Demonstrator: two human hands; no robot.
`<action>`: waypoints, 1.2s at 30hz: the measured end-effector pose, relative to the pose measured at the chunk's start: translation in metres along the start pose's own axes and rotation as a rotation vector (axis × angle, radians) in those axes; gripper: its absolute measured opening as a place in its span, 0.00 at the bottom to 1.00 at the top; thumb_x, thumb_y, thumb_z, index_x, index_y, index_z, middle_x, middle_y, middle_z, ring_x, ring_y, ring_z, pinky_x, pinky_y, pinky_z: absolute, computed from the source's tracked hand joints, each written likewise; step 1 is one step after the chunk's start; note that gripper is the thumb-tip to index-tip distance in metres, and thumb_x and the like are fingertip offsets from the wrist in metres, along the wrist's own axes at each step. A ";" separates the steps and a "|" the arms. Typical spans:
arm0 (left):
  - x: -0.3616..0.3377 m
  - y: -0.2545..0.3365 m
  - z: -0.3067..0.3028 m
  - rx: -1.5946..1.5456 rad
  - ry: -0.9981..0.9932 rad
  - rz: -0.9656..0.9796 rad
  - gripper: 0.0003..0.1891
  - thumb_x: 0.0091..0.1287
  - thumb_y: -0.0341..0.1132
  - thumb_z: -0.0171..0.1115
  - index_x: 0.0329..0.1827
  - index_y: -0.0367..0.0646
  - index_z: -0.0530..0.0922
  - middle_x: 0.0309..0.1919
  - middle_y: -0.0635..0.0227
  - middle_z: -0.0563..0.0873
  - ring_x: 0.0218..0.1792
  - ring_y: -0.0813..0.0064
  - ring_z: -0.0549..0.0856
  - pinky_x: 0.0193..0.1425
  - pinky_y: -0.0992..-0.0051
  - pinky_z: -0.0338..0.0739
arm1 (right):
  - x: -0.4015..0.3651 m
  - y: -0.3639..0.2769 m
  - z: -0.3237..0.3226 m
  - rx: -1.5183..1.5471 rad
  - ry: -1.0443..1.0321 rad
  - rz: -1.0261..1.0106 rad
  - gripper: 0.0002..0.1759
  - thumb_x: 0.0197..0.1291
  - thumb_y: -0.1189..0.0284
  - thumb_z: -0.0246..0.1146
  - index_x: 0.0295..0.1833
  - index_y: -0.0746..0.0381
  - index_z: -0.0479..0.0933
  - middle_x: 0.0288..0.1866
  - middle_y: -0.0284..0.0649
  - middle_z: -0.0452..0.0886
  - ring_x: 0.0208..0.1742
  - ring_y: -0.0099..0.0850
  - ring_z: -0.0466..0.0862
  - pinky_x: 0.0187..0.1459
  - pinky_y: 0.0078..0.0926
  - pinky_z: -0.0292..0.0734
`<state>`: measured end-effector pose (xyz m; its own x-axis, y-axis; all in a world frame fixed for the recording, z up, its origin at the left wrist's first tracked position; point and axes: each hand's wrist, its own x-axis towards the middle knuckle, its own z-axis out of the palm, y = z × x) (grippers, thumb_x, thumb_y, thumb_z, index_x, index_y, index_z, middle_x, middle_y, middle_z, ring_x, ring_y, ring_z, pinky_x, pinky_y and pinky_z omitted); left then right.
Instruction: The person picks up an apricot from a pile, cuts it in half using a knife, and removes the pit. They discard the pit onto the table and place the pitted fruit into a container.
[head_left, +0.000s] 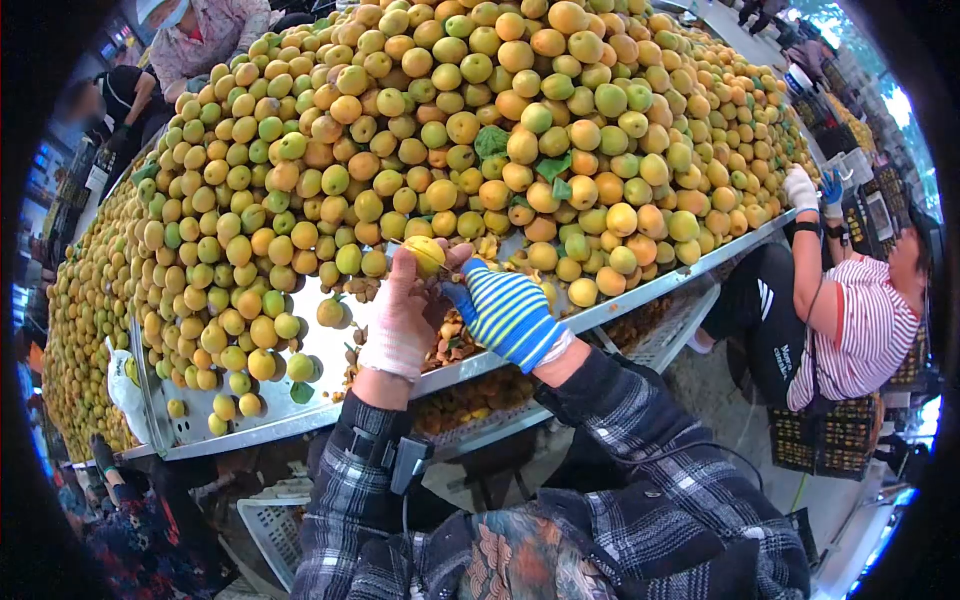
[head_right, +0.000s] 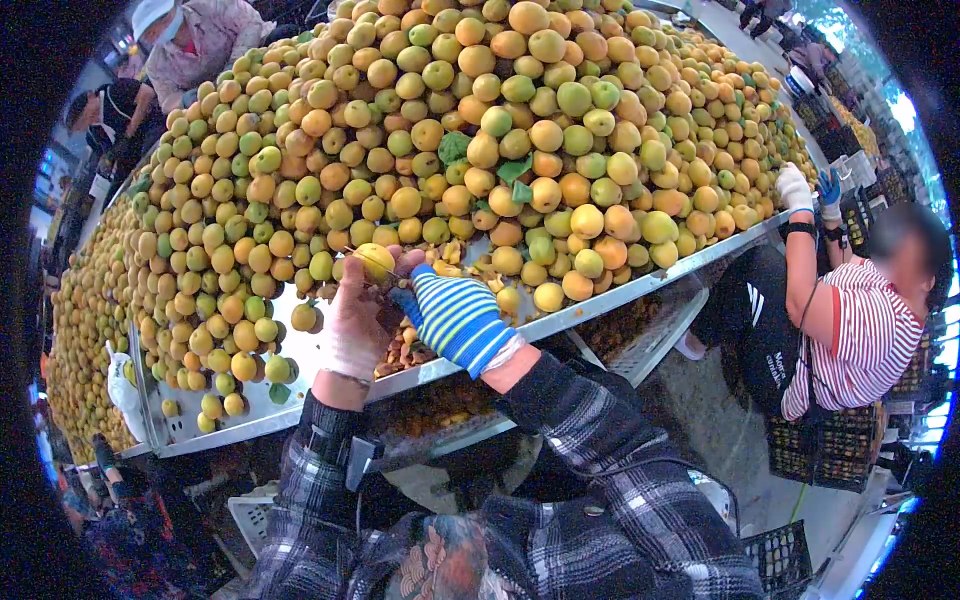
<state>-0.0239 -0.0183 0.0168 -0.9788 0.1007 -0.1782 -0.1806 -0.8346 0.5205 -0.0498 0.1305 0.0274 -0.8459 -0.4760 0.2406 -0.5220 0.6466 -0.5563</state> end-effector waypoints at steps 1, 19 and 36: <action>-0.001 0.000 0.001 0.078 0.049 0.019 0.31 0.66 0.55 0.58 0.59 0.35 0.70 0.55 0.51 0.81 0.57 0.59 0.79 0.64 0.62 0.71 | 0.001 -0.003 -0.003 -0.014 -0.058 0.053 0.15 0.64 0.62 0.57 0.45 0.63 0.74 0.24 0.50 0.81 0.26 0.49 0.82 0.28 0.45 0.75; 0.003 -0.004 -0.004 0.185 0.230 0.057 0.26 0.66 0.45 0.64 0.58 0.35 0.71 0.51 0.59 0.83 0.46 0.72 0.84 0.49 0.78 0.79 | 0.002 -0.004 0.002 -0.001 -0.145 0.112 0.17 0.64 0.62 0.57 0.47 0.65 0.74 0.24 0.51 0.80 0.28 0.49 0.82 0.29 0.44 0.76; -0.004 0.002 0.003 0.568 0.229 0.364 0.19 0.61 0.26 0.53 0.57 0.31 0.69 0.48 0.55 0.83 0.42 0.67 0.84 0.51 0.73 0.79 | -0.001 0.002 0.037 0.599 -0.235 0.101 0.18 0.70 0.63 0.51 0.42 0.69 0.77 0.39 0.60 0.80 0.44 0.54 0.80 0.43 0.47 0.74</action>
<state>-0.0207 -0.0184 0.0213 -0.9528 -0.2994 -0.0491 0.0706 -0.3763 0.9238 -0.0458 0.1105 -0.0030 -0.8056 -0.5921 0.0212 -0.2325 0.2830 -0.9305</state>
